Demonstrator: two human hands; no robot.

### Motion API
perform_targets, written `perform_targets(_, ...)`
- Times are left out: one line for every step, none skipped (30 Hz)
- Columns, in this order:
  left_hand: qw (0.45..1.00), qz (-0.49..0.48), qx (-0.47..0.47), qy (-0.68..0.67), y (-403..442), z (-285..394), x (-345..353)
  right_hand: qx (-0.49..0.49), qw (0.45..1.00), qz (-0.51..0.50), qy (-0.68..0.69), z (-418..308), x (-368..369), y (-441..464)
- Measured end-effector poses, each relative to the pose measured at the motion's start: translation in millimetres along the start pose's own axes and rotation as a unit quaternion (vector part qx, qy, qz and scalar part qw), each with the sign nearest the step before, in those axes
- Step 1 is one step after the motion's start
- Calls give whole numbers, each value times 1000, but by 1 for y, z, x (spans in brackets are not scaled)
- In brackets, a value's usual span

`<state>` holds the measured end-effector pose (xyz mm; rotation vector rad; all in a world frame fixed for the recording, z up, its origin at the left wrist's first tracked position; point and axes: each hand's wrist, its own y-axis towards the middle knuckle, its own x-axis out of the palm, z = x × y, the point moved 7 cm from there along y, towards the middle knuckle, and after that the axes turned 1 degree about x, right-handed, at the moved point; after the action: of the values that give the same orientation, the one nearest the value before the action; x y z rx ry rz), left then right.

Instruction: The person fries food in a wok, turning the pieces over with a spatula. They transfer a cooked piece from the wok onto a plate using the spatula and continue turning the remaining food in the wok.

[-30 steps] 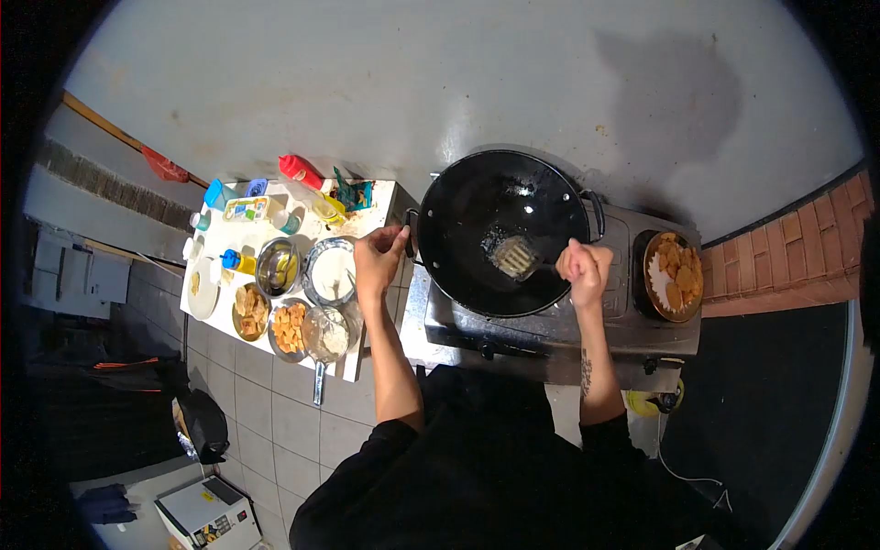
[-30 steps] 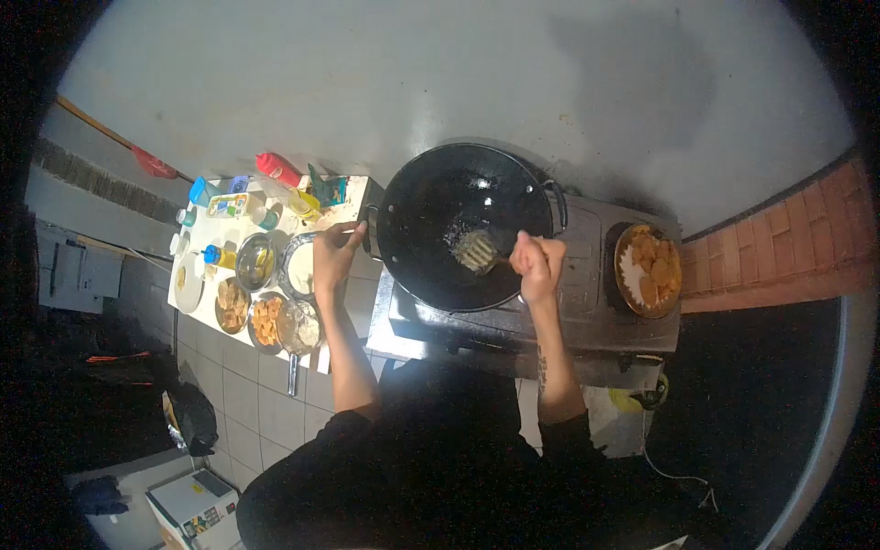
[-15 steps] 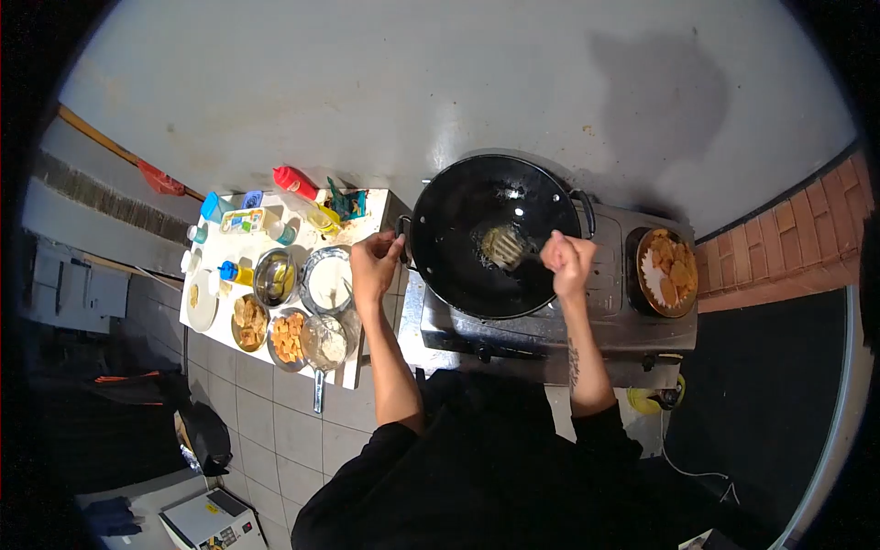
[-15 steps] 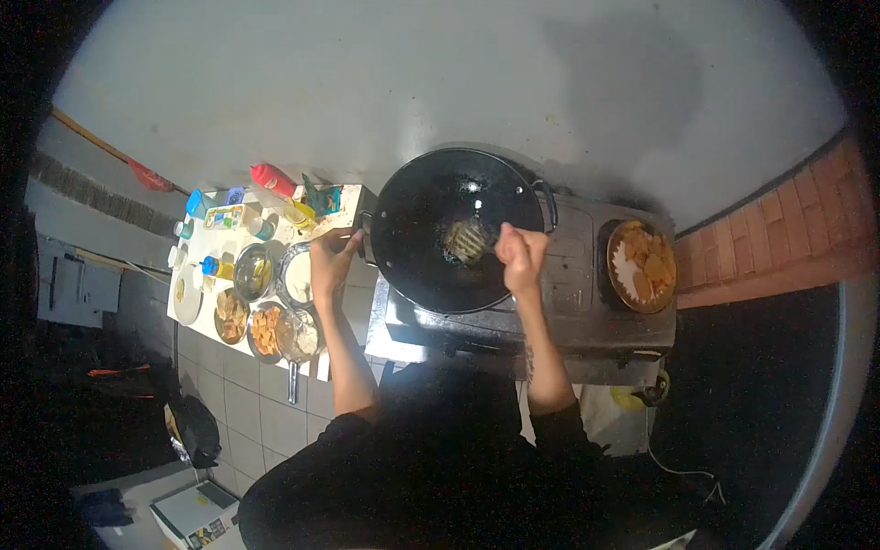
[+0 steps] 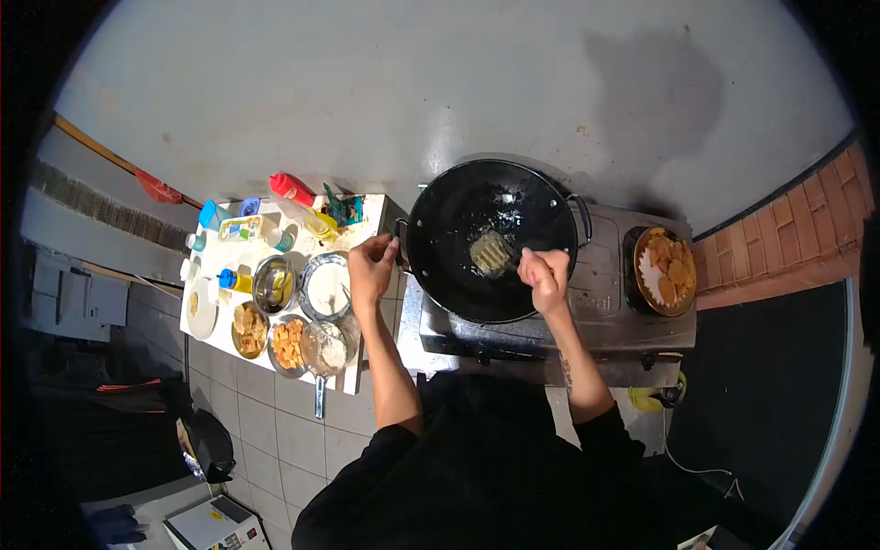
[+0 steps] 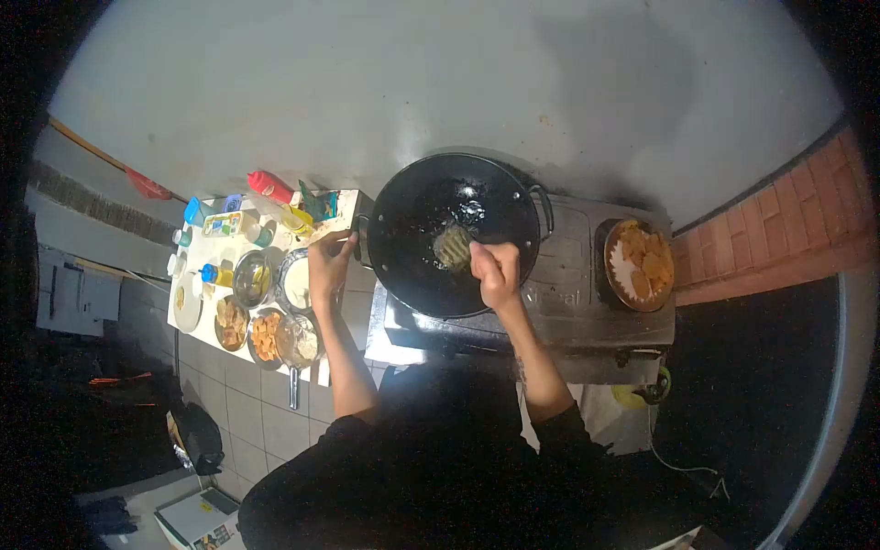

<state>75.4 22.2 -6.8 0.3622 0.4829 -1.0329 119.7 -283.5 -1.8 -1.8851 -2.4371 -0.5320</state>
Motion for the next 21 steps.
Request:
perform_targets(1000, 2, -2, 1, -1, -1, -2, 18, 1000, -14, -8, -2, -1, -4)
perform_targets(1000, -7, -12, 1, -1, -2, -1, 24, 1000, 2, -10, -4, -8, -6)
perform_targets(1000, -16, -22, 0, -1, -2, 0, 31, 999, 18, -12, -6, -15, -6)
perform_targets(1000, -14, -25, -1, -1, -2, -1, 30, 999, 37, 7, -9, -19, -4)
perform_targets(999, -18, -28, -7, -1, -2, -1, 32, 999, 36, 7, -4, -19, -3)
perform_targets(999, -23, -31, -12, -2, -2, 0, 8, 999, 43, 13, -2, -18, -2)
perform_targets(999, -26, -31, -11, -2, -3, 1, -16, 998, 53, 20, -2, -18, -3)
perform_targets(999, -22, -25, -7, -2, -2, 0, -5, 998, 55, 23, 3, -15, -5)
perform_targets(1000, -17, -18, -3, -1, 0, -1, -6, 998, 57, 23, 4, -13, -5)
perform_targets(1000, -18, -17, -3, -1, 1, 0, -15, 998, 59, 23, 4, -12, -5)
perform_targets(1000, -18, -16, -6, -3, 2, -1, -22, 998, 60, 23, 4, -11, -5)
perform_targets(1000, -17, -14, -9, -3, 4, -2, -31, 998, 54, 18, 2, -11, -5)
perform_targets(1000, -15, -13, -10, -2, 5, -2, -32, 998, 53, 18, 2, -12, -5)
perform_targets(1000, -17, -18, -6, -2, 4, -2, -39, 998, 51, 21, 1, -12, -6)
perform_targets(1000, -19, -24, -4, -3, 3, -2, -46, 997, 48, 24, -1, -11, -6)
perform_targets(1000, -18, -24, -5, -3, 0, -1, -47, 998, 47, 23, -1, -12, -6)
perform_targets(1000, -16, -7, -4, -1, -3, 0, -37, 998, 50, 21, -1, -12, -5)
perform_targets(1000, -13, 10, -3, -1, 1, -2, -27, 998, 52, 20, 0, -11, -3)
perform_targets(1000, -12, 12, -3, -1, 2, -2, -29, 998, 51, 20, -2, -10, -1)
perform_targets(1000, -5, 12, -4, -3, 5, -3, -33, 998, 52, 21, -4, -9, 0)
perform_targets(1000, 2, 12, -4, -4, 9, -4, -37, 998, 52, 23, -6, -9, 2)
